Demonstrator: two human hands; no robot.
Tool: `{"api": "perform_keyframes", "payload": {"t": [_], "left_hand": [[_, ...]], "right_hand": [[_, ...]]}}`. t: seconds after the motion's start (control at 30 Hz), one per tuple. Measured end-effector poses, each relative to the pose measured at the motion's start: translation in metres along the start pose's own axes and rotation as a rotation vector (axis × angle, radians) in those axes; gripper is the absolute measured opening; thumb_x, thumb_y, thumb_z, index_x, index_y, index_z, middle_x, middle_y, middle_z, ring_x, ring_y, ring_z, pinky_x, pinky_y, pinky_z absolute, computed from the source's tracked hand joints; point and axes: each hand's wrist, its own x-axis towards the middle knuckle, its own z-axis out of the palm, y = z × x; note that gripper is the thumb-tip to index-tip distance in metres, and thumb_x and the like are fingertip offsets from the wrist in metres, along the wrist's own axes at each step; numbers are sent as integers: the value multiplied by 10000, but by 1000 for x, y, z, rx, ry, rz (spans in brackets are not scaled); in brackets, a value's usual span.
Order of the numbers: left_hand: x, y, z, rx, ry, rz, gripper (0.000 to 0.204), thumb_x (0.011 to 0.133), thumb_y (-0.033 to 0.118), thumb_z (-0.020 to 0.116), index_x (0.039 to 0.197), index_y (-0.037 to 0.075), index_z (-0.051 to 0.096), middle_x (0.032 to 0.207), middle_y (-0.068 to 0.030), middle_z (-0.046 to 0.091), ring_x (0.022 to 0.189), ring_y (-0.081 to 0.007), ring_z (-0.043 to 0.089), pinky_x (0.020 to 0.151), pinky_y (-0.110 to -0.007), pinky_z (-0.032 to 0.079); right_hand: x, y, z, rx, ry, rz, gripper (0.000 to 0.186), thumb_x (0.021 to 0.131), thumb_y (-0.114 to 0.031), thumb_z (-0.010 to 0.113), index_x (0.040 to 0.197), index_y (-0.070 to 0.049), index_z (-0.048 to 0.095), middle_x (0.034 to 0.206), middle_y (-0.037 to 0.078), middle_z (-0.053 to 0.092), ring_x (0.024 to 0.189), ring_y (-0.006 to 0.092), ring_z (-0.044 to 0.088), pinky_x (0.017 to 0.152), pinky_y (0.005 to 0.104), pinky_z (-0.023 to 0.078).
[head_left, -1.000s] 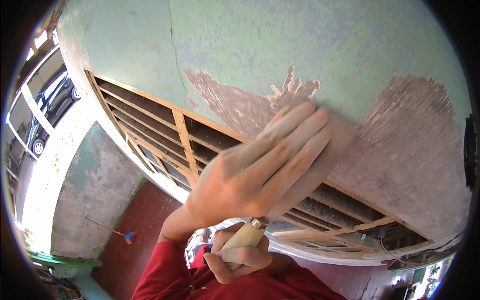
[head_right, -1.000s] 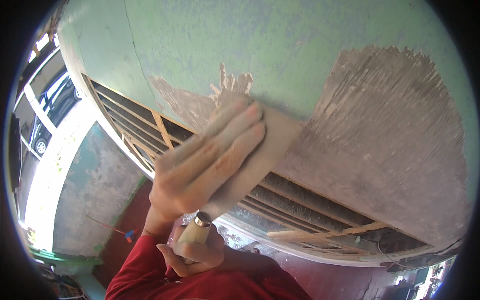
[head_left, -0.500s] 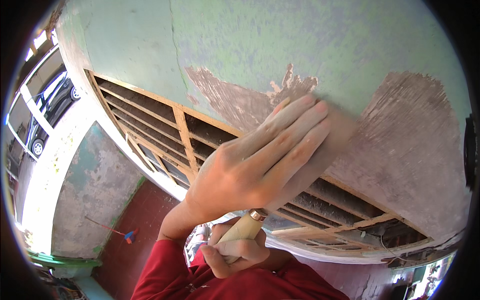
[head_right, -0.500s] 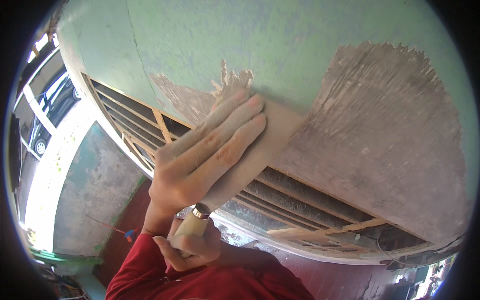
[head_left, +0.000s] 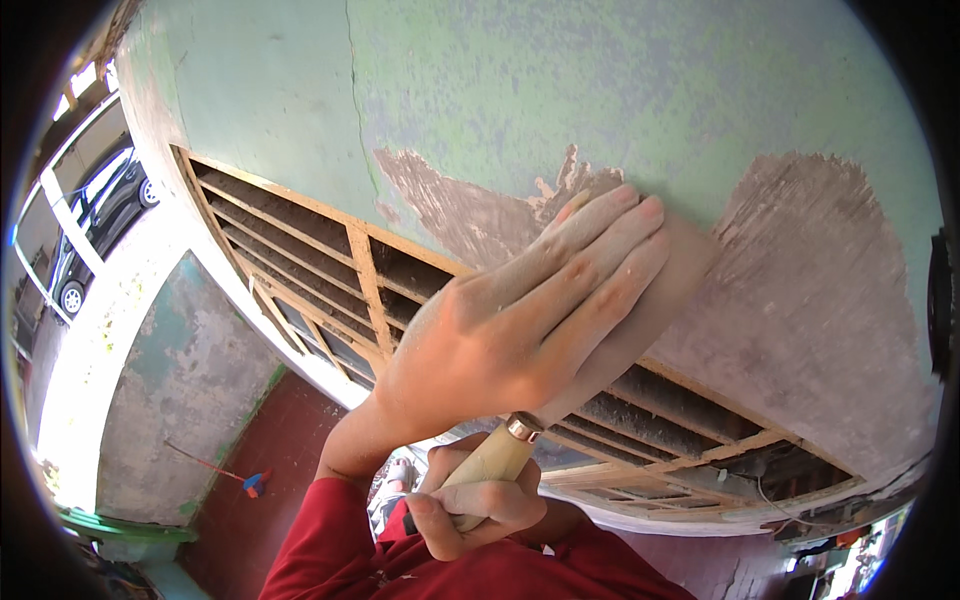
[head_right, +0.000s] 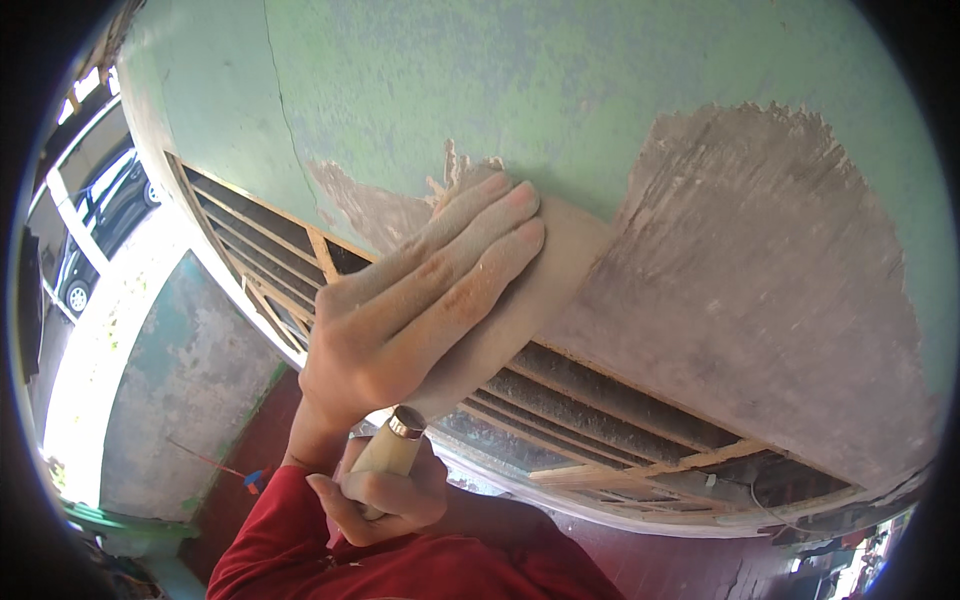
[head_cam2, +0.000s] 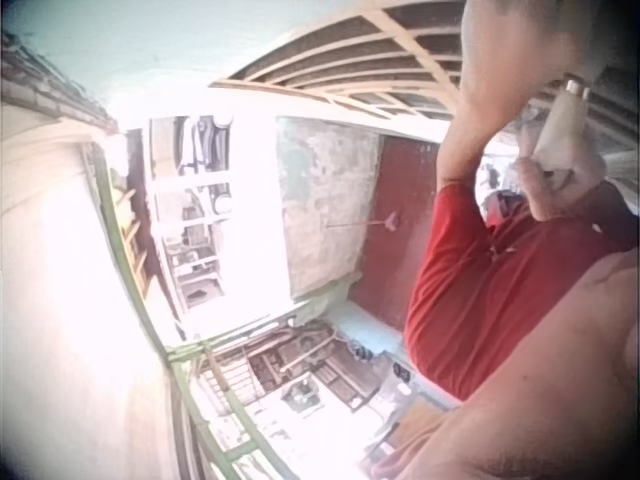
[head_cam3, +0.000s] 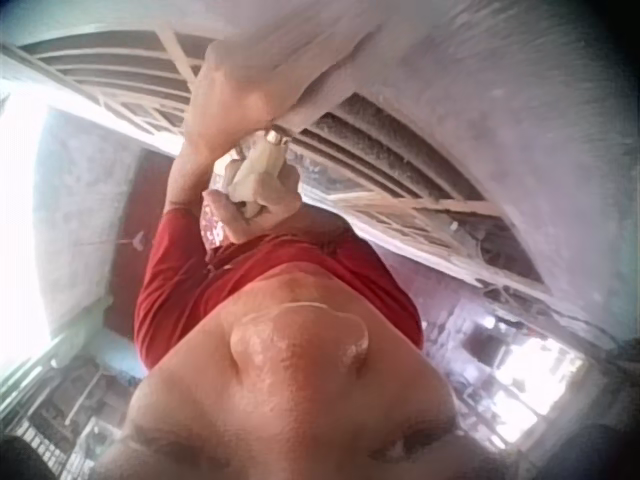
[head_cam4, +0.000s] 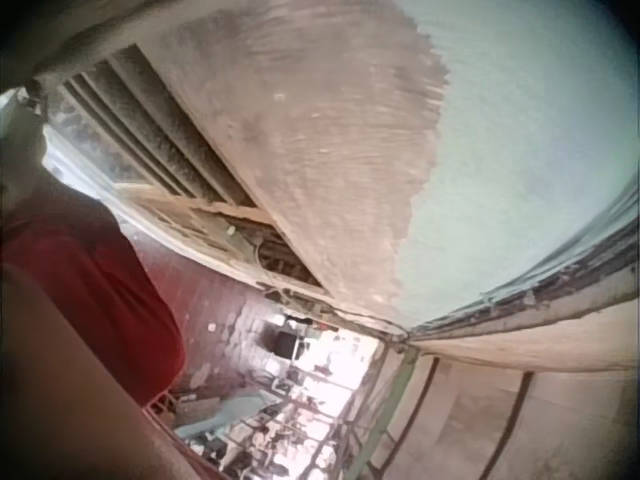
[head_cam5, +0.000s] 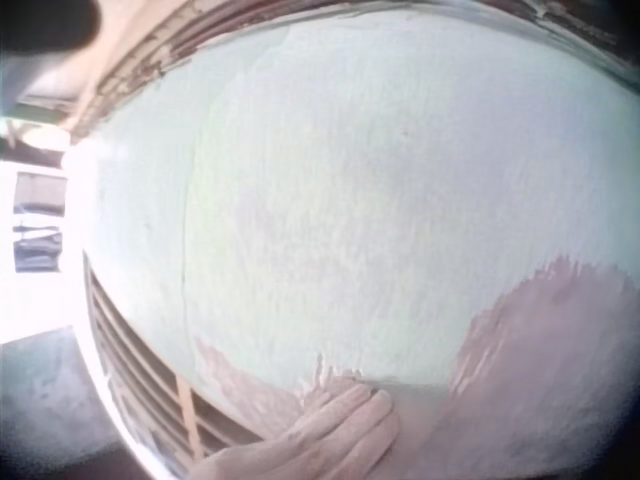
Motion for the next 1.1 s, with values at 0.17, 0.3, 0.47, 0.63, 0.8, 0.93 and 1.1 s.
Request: {"api": "perform_keyframes", "payload": {"t": [0.17,0.3,0.47,0.63,0.8,0.93,1.1], "left_hand": [[-3,1,-1,-16,-15,-27,369,764,60,770,1114,-36,701,1150,-167,719,1093,-307,705,905,-341,620],[5,-1,0,-12,20,-6,377,770,67,771,1130,-23,704,1156,-160,719,1106,-311,698,920,-357,616],[-3,-1,-4,-35,-49,-31,380,769,69,770,1132,-23,706,1165,-158,716,1114,-311,695,946,-373,605],[10,-1,-4,-73,3,-48,381,774,69,766,1139,-22,704,1172,-154,715,1126,-311,688,964,-378,597],[-8,-1,-4,-30,-80,-12,395,772,61,762,1152,-24,698,1174,-152,714,1139,-309,683,981,-378,588],[5,0,-6,-33,-50,-50,403,770,64,761,1158,-22,695,1178,-148,713,1141,-307,682,983,-379,588],[-12,-8,-4,6,-82,48,453,758,63,736,1191,-40,652,1232,-137,680,1167,-273,669,880,-322,615]], "right_hand": [[-3,-4,-5,-22,-24,63,310,666,9,836,660,-109,550,591,67,609,497,170,579,495,282,448],[10,-9,-1,169,56,222,309,676,11,830,657,-110,547,566,64,591,483,175,566,486,273,426],[3,-11,1,138,47,257,223,814,16,724,910,-169,645,632,-14,525,439,117,536,441,234,415],[12,-8,5,173,70,189,232,789,7,752,906,-114,592,594,26,560,435,122,543,434,247,418],[-6,-17,5,203,111,410,308,708,-20,842,680,-100,546,547,83,595,458,176,526,491,259,413],[12,-13,3,240,114,327,311,719,-20,833,673,-103,537,560,81,600,484,180,550,498,263,422],[-1,-16,-1,152,58,347,305,728,-15,824,674,-100,536,570,64,592,491,179,561,501,276,428]]}}
